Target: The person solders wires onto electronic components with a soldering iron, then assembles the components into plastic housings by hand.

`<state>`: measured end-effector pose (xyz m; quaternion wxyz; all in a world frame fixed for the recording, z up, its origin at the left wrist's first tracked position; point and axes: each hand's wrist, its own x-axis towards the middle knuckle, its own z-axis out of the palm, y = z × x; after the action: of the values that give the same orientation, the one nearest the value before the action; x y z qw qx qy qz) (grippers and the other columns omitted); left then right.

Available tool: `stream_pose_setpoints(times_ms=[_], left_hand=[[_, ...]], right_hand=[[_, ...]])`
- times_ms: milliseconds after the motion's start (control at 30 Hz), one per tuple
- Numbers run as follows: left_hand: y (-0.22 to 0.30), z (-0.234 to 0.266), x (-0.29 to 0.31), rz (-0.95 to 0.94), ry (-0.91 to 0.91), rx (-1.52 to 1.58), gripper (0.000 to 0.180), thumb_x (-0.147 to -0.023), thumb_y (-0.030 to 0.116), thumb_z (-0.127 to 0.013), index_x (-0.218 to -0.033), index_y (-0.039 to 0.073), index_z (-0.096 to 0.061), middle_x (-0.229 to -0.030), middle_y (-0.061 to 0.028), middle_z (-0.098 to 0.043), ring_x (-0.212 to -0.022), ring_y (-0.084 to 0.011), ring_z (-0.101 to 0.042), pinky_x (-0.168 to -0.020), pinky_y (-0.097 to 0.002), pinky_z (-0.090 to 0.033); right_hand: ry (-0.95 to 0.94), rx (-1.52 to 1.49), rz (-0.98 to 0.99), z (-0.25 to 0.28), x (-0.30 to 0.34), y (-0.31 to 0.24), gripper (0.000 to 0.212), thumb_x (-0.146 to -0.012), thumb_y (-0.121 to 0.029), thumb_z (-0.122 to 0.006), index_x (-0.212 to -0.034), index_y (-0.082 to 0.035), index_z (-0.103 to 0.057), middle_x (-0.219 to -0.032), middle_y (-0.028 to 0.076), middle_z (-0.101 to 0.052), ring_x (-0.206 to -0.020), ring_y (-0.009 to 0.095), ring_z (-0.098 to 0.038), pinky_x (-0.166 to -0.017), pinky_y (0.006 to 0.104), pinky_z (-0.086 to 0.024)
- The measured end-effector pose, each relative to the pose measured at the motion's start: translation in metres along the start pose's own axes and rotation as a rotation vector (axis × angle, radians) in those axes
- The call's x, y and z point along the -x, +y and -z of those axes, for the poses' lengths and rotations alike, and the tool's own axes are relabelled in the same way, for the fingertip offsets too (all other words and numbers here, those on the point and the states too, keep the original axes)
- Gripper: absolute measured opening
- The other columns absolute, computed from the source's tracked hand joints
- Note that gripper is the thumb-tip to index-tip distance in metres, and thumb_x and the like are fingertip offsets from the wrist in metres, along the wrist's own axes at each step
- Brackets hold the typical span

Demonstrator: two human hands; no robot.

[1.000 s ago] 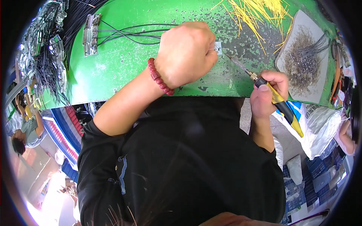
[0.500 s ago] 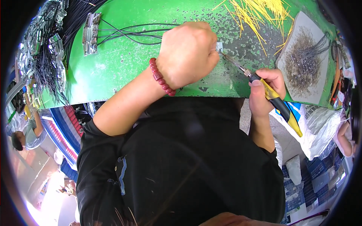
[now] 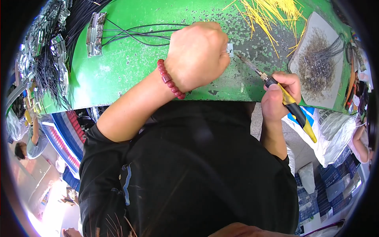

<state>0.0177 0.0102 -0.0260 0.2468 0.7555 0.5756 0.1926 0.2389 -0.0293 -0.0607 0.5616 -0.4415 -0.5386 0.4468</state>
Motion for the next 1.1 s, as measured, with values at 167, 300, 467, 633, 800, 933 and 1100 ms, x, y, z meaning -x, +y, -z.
stream_pose_setpoints(times_ms=[167,300,467,633,800,933,1100], left_hand=[[-0.001,-0.0038,0.0014,-0.029,0.061,0.007,0.011,-0.069,0.01,-0.066,-0.064,0.004,-0.059,-0.075,-0.0091,-0.062,-0.072,-0.0313,-0.062,-0.063,-0.0404,-0.05],[-0.0049,-0.005,0.0013,-0.072,0.083,0.032,0.011,-0.07,0.009,-0.067,-0.065,0.002,-0.059,-0.074,-0.0107,-0.062,-0.071,-0.0318,-0.062,-0.064,-0.0402,-0.051],[-0.0075,-0.0034,0.001,-0.107,0.068,0.045,0.009,-0.07,0.007,-0.067,-0.067,0.001,-0.06,-0.074,-0.0114,-0.062,-0.071,-0.032,-0.062,-0.064,-0.04,-0.051],[-0.0041,-0.0013,0.0008,-0.065,0.059,0.038,0.009,-0.07,0.007,-0.067,-0.067,0.001,-0.061,-0.074,-0.0114,-0.062,-0.071,-0.0321,-0.062,-0.064,-0.0403,-0.051],[0.0004,0.0001,-0.0003,-0.041,0.054,-0.009,0.012,-0.071,0.011,-0.067,-0.065,0.004,-0.061,-0.075,-0.0093,-0.063,-0.07,-0.0317,-0.062,-0.063,-0.0409,-0.05],[-0.0002,0.0004,-0.0002,-0.016,0.035,-0.02,0.012,-0.07,0.013,-0.067,-0.064,0.004,-0.06,-0.075,-0.0085,-0.063,-0.07,-0.0316,-0.062,-0.062,-0.0411,-0.05],[0.0003,0.0013,-0.0008,-0.009,0.029,-0.018,0.012,-0.07,0.013,-0.067,-0.065,0.005,-0.06,-0.075,-0.0087,-0.062,-0.071,-0.0316,-0.063,-0.062,-0.0415,-0.05]], right_hand=[[-0.002,-0.003,0.006,0.0003,0.0006,0.0006,0.032,-0.083,-0.024,-0.074,-0.092,0.0,-0.055,-0.078,0.002,-0.054,-0.065,0.005,-0.042,-0.058,0.0213,-0.031],[-0.013,-0.012,0.002,0.0009,-0.0003,0.0016,0.031,-0.083,-0.023,-0.073,-0.093,0.0,-0.055,-0.078,0.001,-0.053,-0.064,0.005,-0.042,-0.058,0.0214,-0.031],[-0.02,-0.019,0.0,0.0011,-0.0008,0.0016,0.031,-0.083,-0.023,-0.073,-0.093,0.0,-0.055,-0.078,0.001,-0.053,-0.065,0.006,-0.041,-0.058,0.0217,-0.031],[-0.031,-0.007,-0.001,-0.0005,-0.0013,0.0006,0.028,-0.083,-0.02,-0.073,-0.093,0.0,-0.056,-0.078,0.001,-0.053,-0.065,0.006,-0.041,-0.059,0.0216,-0.031],[-0.063,-0.025,-0.036,0.0008,0.0002,-0.0017,0.022,-0.082,-0.012,-0.07,-0.095,0.0,-0.057,-0.08,0.001,-0.054,-0.065,0.005,-0.043,-0.059,0.0205,-0.033],[-0.072,0.05,-0.076,-0.0017,0.0004,-0.0046,0.02,-0.081,-0.008,-0.07,-0.095,0.0,-0.057,-0.081,0.001,-0.055,-0.066,0.004,-0.045,-0.059,0.0196,-0.035],[-0.089,0.037,-0.076,-0.0012,-0.0008,-0.0041,0.019,-0.081,-0.006,-0.07,-0.095,-0.001,-0.058,-0.08,0.0,-0.055,-0.066,0.003,-0.045,-0.058,0.0197,-0.035]])
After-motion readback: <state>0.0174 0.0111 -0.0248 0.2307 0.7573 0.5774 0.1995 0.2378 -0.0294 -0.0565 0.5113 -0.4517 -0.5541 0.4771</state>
